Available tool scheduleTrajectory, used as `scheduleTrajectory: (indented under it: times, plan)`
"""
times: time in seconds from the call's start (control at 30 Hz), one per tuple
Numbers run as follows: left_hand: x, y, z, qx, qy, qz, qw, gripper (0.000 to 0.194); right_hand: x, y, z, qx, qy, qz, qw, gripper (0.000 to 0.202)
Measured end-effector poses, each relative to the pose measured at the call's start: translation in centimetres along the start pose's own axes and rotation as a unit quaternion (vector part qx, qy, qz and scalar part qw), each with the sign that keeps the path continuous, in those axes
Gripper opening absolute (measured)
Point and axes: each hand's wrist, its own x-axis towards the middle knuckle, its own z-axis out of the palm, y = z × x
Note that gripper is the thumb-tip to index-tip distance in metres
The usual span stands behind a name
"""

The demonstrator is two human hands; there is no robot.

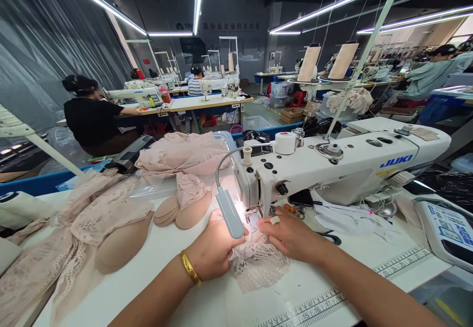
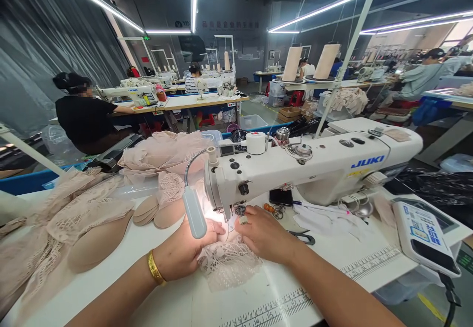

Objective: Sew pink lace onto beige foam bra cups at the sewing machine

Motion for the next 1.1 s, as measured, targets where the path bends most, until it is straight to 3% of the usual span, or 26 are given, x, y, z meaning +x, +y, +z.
scheduleTrajectory:
  times: [0.13, 0.4, 0.6, 0.77, 0.9, 1.03, 1.1]
  plan:
    - [0.6, -0.3, -0.1, -0.044, 0.055, -0.014, 0.997, 0.011, 0.1, 0.1, -0.2, 0.018, 0.051, 0.005, 0.999, 0.022]
    - [1.0, -0.6, 0.0, -0.061, 0.106, -0.005, 0.992, 0.015, 0.4, 0.1, -0.4, 0.077, 0.083, 0.073, 0.991, 0.022]
    - [0.5, -0.6, 0.1, -0.048, 0.054, -0.03, 0.997, 0.014, 0.1, 0.1, 0.0, 0.069, 0.099, 0.069, 0.99, 0.025]
    - [0.2, 0.1, -1.0, -0.021, -0.005, -0.061, 0.998, 0.025, -0.5, -0.7, -0.4, 0.079, 0.102, -0.016, 0.992, 0.025]
    - [0.4, 1.7, -1.5, 0.065, -0.036, -0.146, 0.986, 0.032, -0.1, -2.0, -0.7, 0.096, 0.051, -0.089, 0.99, 0.034]
    - [1.0, 3.2, -1.0, 0.109, -0.065, -0.2, 0.972, 0.033, 0.7, -2.5, 0.1, 0.038, -0.037, -0.034, 0.998, 0.01]
    - [1.1, 3.6, -0.9, 0.103, -0.078, -0.211, 0.969, 0.034, 0.7, -2.2, 0.4, 0.009, -0.049, -0.017, 0.999, 0.021]
